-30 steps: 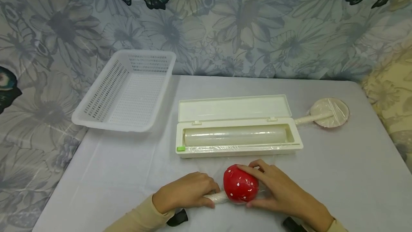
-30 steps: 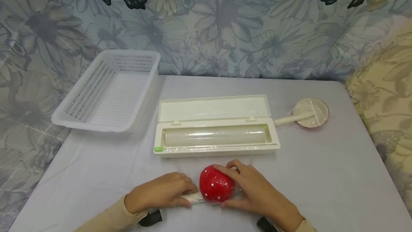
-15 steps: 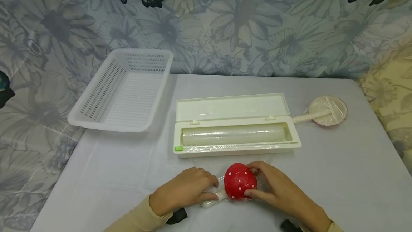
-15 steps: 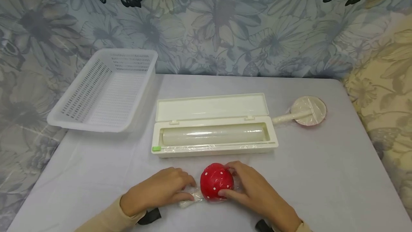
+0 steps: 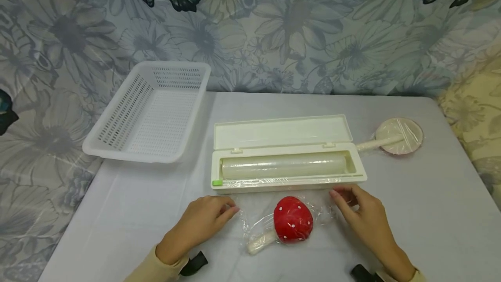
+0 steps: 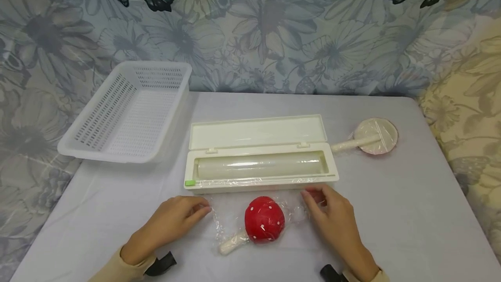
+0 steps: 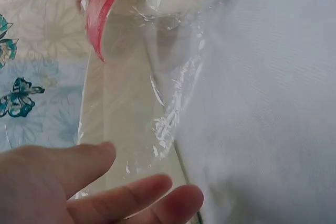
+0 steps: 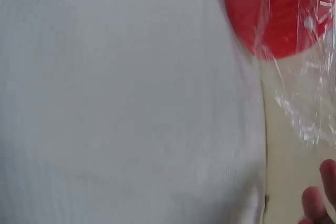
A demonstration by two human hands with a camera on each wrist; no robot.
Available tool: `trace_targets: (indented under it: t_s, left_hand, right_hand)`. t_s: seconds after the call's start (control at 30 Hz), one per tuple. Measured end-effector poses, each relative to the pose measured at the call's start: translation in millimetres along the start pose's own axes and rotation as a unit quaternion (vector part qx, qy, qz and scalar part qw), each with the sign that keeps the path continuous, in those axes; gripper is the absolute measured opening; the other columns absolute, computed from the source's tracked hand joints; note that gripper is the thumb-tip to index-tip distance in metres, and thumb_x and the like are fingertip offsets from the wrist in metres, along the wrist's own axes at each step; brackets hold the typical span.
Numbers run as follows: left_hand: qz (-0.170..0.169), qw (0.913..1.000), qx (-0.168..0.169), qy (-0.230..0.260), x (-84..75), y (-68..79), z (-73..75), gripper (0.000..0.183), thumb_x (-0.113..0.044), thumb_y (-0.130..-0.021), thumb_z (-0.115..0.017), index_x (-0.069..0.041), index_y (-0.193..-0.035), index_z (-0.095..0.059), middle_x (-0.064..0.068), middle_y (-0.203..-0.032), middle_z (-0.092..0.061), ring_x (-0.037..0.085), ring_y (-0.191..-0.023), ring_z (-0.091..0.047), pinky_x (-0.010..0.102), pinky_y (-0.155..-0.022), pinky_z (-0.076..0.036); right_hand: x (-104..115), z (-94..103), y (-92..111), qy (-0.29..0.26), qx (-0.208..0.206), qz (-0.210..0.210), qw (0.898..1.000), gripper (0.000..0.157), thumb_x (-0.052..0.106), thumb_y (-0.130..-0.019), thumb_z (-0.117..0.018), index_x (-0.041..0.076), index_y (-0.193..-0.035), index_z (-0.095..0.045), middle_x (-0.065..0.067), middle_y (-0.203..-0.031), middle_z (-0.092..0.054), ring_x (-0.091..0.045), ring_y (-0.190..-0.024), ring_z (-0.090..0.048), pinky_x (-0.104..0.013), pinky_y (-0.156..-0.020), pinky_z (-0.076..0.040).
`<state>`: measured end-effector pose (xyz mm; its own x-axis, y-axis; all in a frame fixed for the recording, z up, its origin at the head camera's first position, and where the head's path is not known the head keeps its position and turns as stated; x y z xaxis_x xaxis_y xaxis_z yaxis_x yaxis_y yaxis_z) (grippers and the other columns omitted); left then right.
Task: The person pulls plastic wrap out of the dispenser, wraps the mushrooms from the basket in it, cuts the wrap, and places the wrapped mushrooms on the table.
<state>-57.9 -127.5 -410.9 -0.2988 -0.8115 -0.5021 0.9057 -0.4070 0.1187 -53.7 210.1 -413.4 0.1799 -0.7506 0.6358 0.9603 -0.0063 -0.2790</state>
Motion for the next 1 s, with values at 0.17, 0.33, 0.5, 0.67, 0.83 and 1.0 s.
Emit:
trace_targets:
  t_s: [0.17,0.33,0.5,0.67,0.83,1.0]
  left_hand:
    - [0.048,0.9975,-0.05,0.013,4.5,0.7,5.8,0.018,-0.034,-0.097,-0.063,-0.021,-0.094,-0.075,-0.015,-0.054,-0.044,-0.001,-0.049,-0.037,0.02,-0.047,-0.032]
    - [0.068,0.9899,-0.095,0.08,5.9,-4.1,5.0,0.014,-0.03,-0.095,-0.066,-0.021,-0.093,-0.077,-0.018,-0.056,-0.055,-0.005,-0.048,-0.041,0.019,-0.046,-0.033]
    - [0.064,0.9858,-0.119,0.1,6.9,-4.2,5.2,0.01,-0.026,-0.091,-0.072,-0.02,-0.085,-0.076,-0.017,-0.061,-0.062,-0.007,-0.053,-0.047,0.017,-0.05,-0.038]
    - [0.052,0.9887,-0.095,0.104,10.4,0.8,11.9,0.012,-0.021,-0.089,-0.073,-0.021,-0.077,-0.073,-0.019,-0.066,-0.063,-0.006,-0.061,-0.052,0.017,-0.058,-0.043]
    - [0.051,0.9911,-0.065,0.105,14.8,3.3,15.7,0.013,-0.022,-0.089,-0.071,-0.024,-0.077,-0.072,-0.02,-0.067,-0.06,-0.004,-0.065,-0.052,0.018,-0.062,-0.043]
    - [0.055,0.9929,-0.064,0.083,16.7,2.3,16.1,0.014,-0.025,-0.089,-0.072,-0.025,-0.076,-0.072,-0.021,-0.065,-0.057,-0.004,-0.063,-0.049,0.017,-0.06,-0.041]
  right_hand:
    - [-9.0,7.9,-5.6,0.047,0.027,-0.051,0.997,0.021,0.029,-0.095,-0.067,0.01,-0.097,-0.074,0.0,-0.078,-0.075,-0.001,-0.067,-0.065,-0.02,-0.058,-0.049]
    - [-12.0,7.4,-6.6,0.011,0.029,-0.067,0.997,0.02,0.026,-0.095,-0.067,0.009,-0.099,-0.075,-0.003,-0.079,-0.077,0.009,-0.068,-0.063,-0.014,-0.058,-0.046]
    - [-12.8,6.4,-7.2,-0.025,0.023,-0.063,0.997,0.012,0.018,-0.094,-0.069,0.007,-0.093,-0.073,-0.006,-0.079,-0.076,0.013,-0.069,-0.06,-0.009,-0.06,-0.045]
    - [-17.9,16.9,-8.4,-0.023,0.029,-0.086,0.996,0.013,0.018,-0.098,-0.062,0.01,-0.09,-0.069,-0.002,-0.078,-0.074,0.01,-0.071,-0.061,-0.013,-0.058,-0.045]
    - [-23.7,22.9,-10.8,-0.008,0.043,-0.102,0.994,0.015,0.021,-0.098,-0.06,0.011,-0.09,-0.068,-0.002,-0.077,-0.074,0.01,-0.07,-0.059,-0.019,-0.055,-0.043]
    - [-27.4,20.6,-9.7,-0.014,0.055,-0.103,0.993,0.013,0.02,-0.098,-0.062,0.01,-0.092,-0.068,-0.003,-0.078,-0.075,0.009,-0.069,-0.061,-0.019,-0.056,-0.042]
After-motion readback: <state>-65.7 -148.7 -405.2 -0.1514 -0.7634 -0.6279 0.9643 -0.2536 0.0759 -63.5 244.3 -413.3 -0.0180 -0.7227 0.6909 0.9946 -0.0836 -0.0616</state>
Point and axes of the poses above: each hand's wrist, its own y-axis away from the middle knuckle, its own z-axis out of the back of the hand, x = y × z, the point moved 4 cm from there along -y, towards the middle knuckle
